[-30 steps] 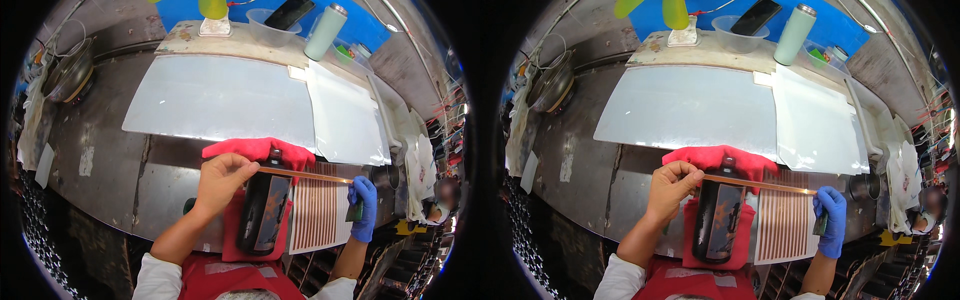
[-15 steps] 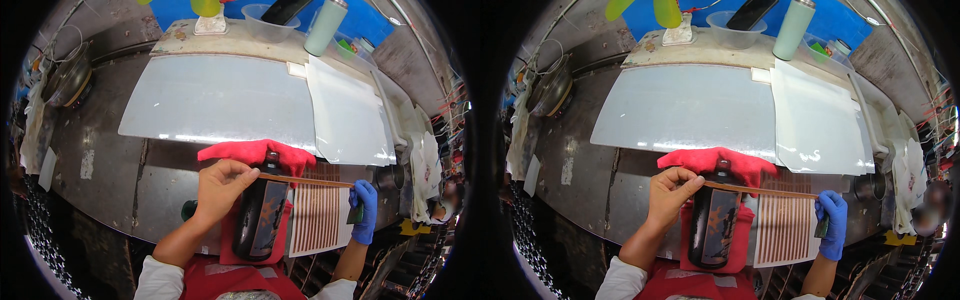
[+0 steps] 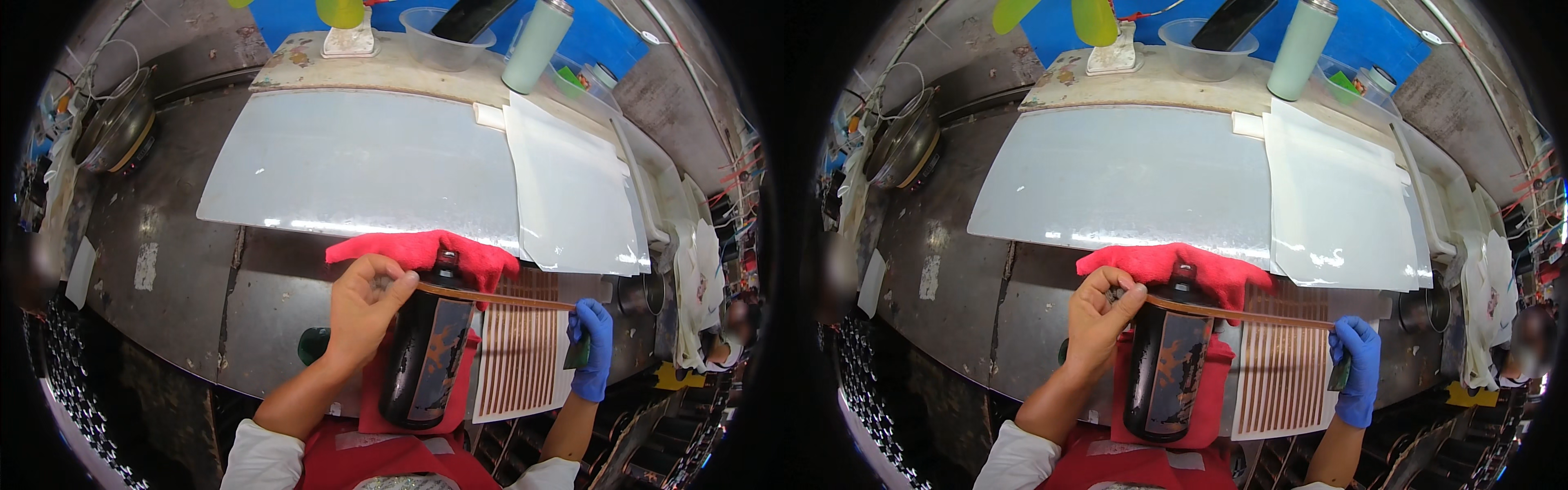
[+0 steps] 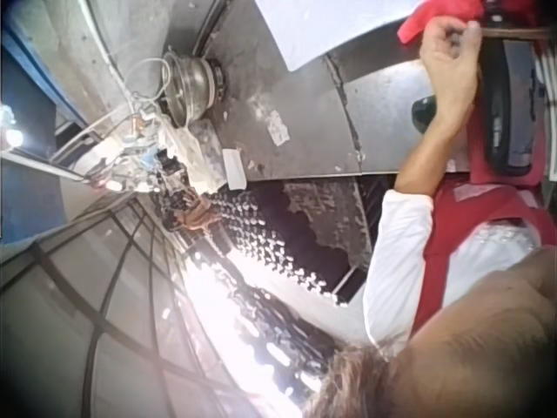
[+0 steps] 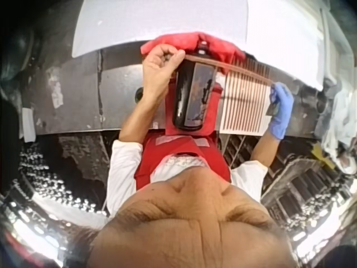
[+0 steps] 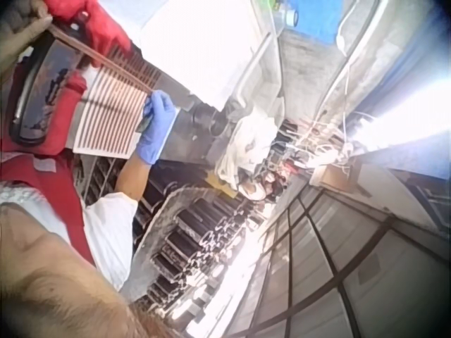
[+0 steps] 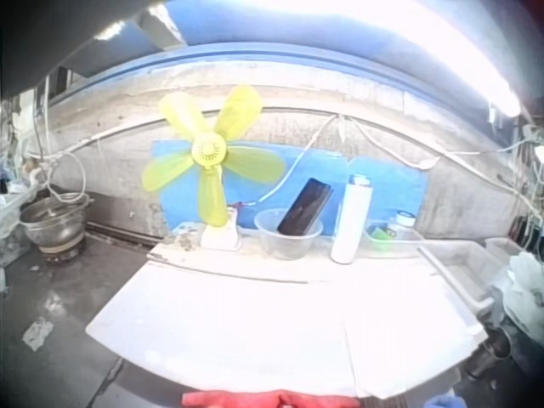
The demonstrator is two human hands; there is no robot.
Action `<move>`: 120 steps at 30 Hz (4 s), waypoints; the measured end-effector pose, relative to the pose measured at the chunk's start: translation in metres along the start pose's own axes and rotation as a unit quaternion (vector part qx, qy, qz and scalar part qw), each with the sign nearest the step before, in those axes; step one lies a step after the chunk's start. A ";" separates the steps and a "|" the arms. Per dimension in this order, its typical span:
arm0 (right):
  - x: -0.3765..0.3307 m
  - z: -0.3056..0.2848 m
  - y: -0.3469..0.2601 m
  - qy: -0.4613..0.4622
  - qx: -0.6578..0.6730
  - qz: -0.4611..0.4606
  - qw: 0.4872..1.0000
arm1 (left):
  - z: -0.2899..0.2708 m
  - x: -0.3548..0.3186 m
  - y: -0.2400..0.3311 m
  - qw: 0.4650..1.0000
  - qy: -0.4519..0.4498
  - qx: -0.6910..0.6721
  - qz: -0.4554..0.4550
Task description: The person applies decorative labels to a black cylindrical bottle. They smooth the label with a green sponge, apply a copper foil strip to the rim, and repeat the process on multiple bottles.
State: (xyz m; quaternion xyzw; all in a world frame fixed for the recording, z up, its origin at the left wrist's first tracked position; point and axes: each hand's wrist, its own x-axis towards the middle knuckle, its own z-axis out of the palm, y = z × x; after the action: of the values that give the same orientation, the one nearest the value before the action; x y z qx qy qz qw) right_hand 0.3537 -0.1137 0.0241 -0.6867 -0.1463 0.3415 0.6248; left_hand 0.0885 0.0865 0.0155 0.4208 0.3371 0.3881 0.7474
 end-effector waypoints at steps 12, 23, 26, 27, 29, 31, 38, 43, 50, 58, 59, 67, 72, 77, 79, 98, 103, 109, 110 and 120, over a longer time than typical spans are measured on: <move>0.004 0.002 0.010 0.008 -0.002 0.017 1.000 | 0.015 -0.005 -0.004 0.997 0.029 -0.078 0.010; 0.005 0.001 0.017 0.006 -0.008 0.019 1.000 | 0.012 -0.019 -0.006 0.991 0.115 0.069 0.032; 0.010 0.003 0.018 0.000 -0.021 0.018 1.000 | 0.004 -0.070 -0.002 0.889 -0.080 0.306 0.331; 0.011 0.003 0.020 -0.005 -0.033 0.014 0.999 | 0.002 -0.082 0.012 0.818 -0.225 0.418 0.323; 0.014 0.004 0.017 -0.011 -0.062 -0.002 0.998 | 0.014 -0.105 0.014 0.691 -0.257 0.534 0.413; 0.017 0.011 0.017 -0.021 -0.046 0.001 0.999 | 0.004 -0.109 -0.004 0.634 -0.293 0.620 0.358; -0.008 0.054 0.002 -0.061 -0.042 0.008 0.997 | -0.058 -0.115 -0.029 0.811 -0.265 0.481 0.203; -0.006 0.061 0.004 -0.069 -0.049 0.012 0.996 | -0.023 -0.120 -0.008 0.701 -0.223 0.584 0.343; -0.003 0.068 0.005 -0.075 -0.059 0.012 0.995 | -0.013 -0.114 -0.019 0.627 -0.254 0.627 0.386; -0.015 0.110 -0.015 -0.134 -0.028 0.001 0.991 | -0.041 -0.116 -0.008 0.755 -0.153 0.517 0.373; -0.014 0.111 -0.013 -0.133 -0.032 0.002 0.991 | -0.028 -0.118 -0.003 0.764 -0.155 0.490 0.389; -0.020 0.126 -0.020 -0.153 -0.040 0.018 0.987 | -0.023 -0.105 -0.030 0.708 -0.195 0.553 0.394; -0.025 0.147 -0.019 -0.156 -0.069 -0.013 0.985 | -0.033 -0.110 -0.025 0.777 -0.172 0.499 0.343; -0.024 0.145 -0.021 -0.148 -0.075 -0.008 0.986 | -0.004 -0.112 -0.013 0.653 -0.245 0.620 0.359; -0.024 0.145 -0.022 -0.143 -0.086 -0.004 0.986 | -0.001 -0.105 -0.013 0.635 -0.260 0.639 0.347; -0.018 0.127 -0.016 -0.087 -0.046 0.003 0.995 | -0.045 -0.101 -0.032 0.835 -0.236 0.393 0.305; -0.020 0.115 0.000 -0.092 -0.031 0.029 0.995 | -0.029 -0.076 -0.013 0.924 -0.038 0.293 0.241; -0.016 0.093 0.018 -0.096 0.031 0.095 0.990 | 0.024 -0.011 0.005 0.962 -0.048 0.205 0.176; -0.014 0.086 0.027 -0.098 0.067 0.122 0.986 | 0.026 -0.007 0.003 0.954 -0.055 0.233 0.177; -0.035 0.057 0.048 -0.136 0.216 0.195 0.947 | 0.036 -0.007 0.004 0.889 -0.046 0.418 0.184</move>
State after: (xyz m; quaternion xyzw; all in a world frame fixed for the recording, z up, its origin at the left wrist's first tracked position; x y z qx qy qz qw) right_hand 0.2800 -0.1010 -0.0105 -0.4971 -0.0156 0.5702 0.6539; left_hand 0.1144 0.0684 0.0354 0.7659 0.3504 0.3219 0.4323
